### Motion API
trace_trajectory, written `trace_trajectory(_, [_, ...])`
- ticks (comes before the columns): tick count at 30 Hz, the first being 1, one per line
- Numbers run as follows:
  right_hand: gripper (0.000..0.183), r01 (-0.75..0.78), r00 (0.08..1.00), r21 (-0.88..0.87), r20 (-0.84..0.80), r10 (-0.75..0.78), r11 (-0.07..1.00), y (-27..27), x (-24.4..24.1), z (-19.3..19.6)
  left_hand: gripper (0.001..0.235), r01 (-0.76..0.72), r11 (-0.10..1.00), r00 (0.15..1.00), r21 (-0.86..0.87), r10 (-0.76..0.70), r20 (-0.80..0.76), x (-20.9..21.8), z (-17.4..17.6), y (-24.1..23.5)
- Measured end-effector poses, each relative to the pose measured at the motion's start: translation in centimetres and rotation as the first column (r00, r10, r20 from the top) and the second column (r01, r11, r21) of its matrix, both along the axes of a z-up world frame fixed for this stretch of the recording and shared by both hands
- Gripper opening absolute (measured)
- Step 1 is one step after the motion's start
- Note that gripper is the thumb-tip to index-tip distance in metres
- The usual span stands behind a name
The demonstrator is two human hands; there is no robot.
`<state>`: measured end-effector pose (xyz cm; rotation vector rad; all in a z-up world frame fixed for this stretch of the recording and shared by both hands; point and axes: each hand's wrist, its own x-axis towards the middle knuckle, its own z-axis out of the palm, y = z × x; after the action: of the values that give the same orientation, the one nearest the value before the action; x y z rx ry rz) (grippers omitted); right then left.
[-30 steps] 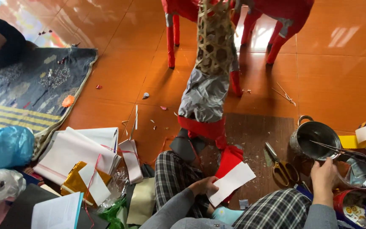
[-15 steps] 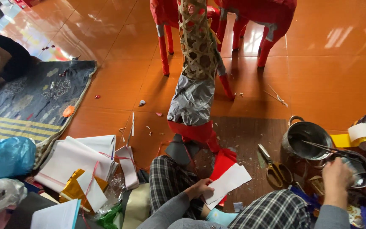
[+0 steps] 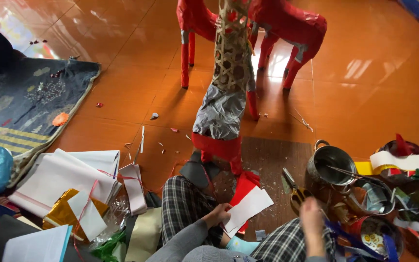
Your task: Decorating a large animal-shaped structure by wrapping its legs with red paper and cutting it to size with scissors.
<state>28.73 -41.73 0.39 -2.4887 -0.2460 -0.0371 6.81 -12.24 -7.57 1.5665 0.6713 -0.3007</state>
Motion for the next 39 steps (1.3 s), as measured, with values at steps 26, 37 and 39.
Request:
trace_trajectory(26, [0.035,-0.442,0.790,-0.394,-0.596,0.142,0.805,7.7,-3.7,-3.4,0.053,0.113,0.928,0.978,0.355,-0.168,0.126,-1.3,-2.1,-0.4])
trace_trajectory(37, [0.042,-0.439,0.798,-0.396,-0.585,0.147,0.807,7.4,-3.1,-5.0,0.021,0.082,0.970,0.985,0.230,-0.114,0.129,-1.6,-1.8,-0.4])
trace_trajectory(39, [0.043,-0.439,0.804,-0.387,-0.573,0.162,0.811,7.9,-3.4,-3.9,0.019,0.109,0.980,0.989,0.168,-0.124,0.082,-1.5,-1.7,-0.1])
